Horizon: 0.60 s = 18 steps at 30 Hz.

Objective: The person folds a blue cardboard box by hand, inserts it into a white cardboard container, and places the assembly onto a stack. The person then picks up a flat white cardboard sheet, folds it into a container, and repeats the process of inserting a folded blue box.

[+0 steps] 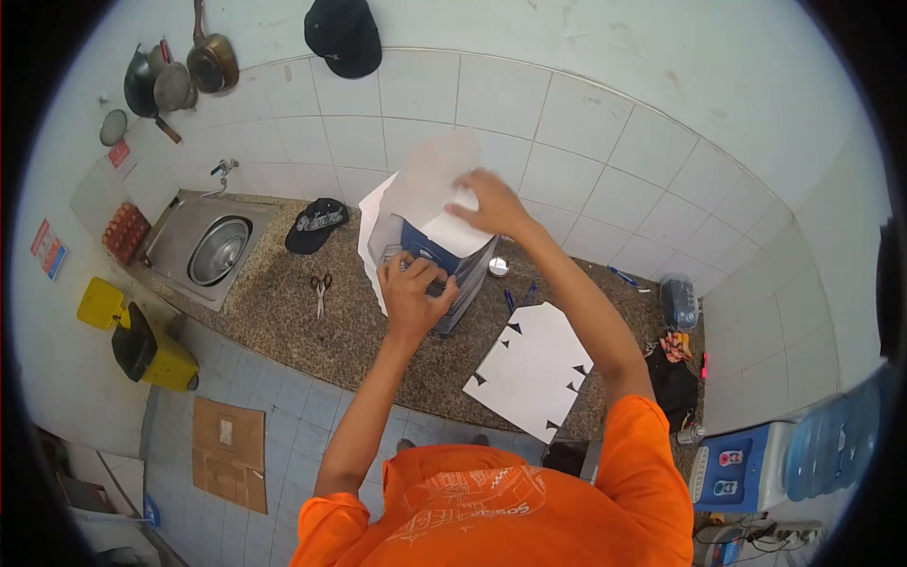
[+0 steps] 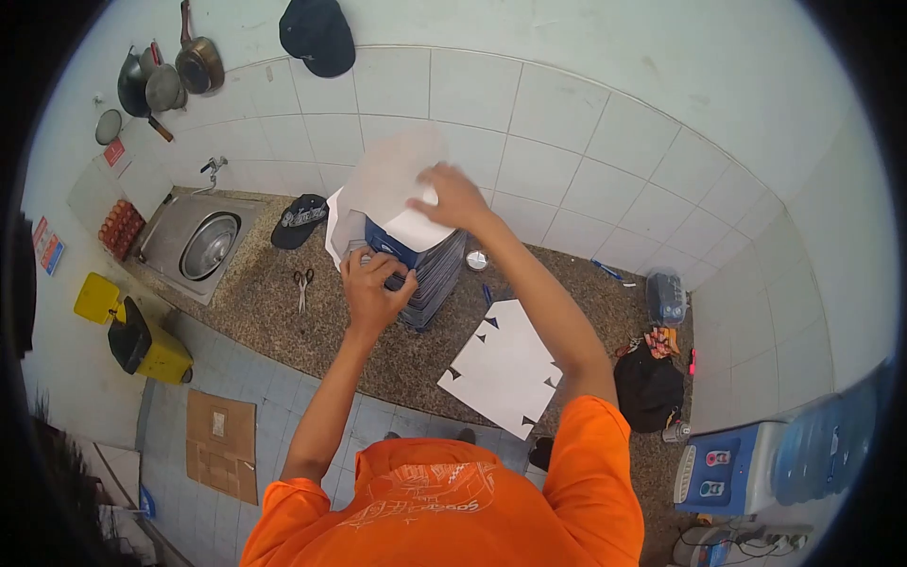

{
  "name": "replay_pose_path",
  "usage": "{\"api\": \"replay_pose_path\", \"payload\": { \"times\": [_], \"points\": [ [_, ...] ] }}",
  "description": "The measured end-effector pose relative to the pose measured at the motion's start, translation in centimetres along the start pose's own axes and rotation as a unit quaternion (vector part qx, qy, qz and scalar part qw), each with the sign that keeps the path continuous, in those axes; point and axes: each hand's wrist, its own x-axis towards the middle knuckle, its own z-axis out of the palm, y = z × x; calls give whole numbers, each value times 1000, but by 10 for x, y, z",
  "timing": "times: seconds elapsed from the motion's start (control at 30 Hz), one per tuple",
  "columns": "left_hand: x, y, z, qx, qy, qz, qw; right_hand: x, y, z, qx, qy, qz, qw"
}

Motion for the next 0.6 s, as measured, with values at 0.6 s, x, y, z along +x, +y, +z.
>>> {"api": "replay_pose_path", "payload": {
  "times": [0.6],
  "points": [
    [-13,-23,-8,39,-130,-195,971,-15,-97,43,-41,-136,40,989]
  ]
}}
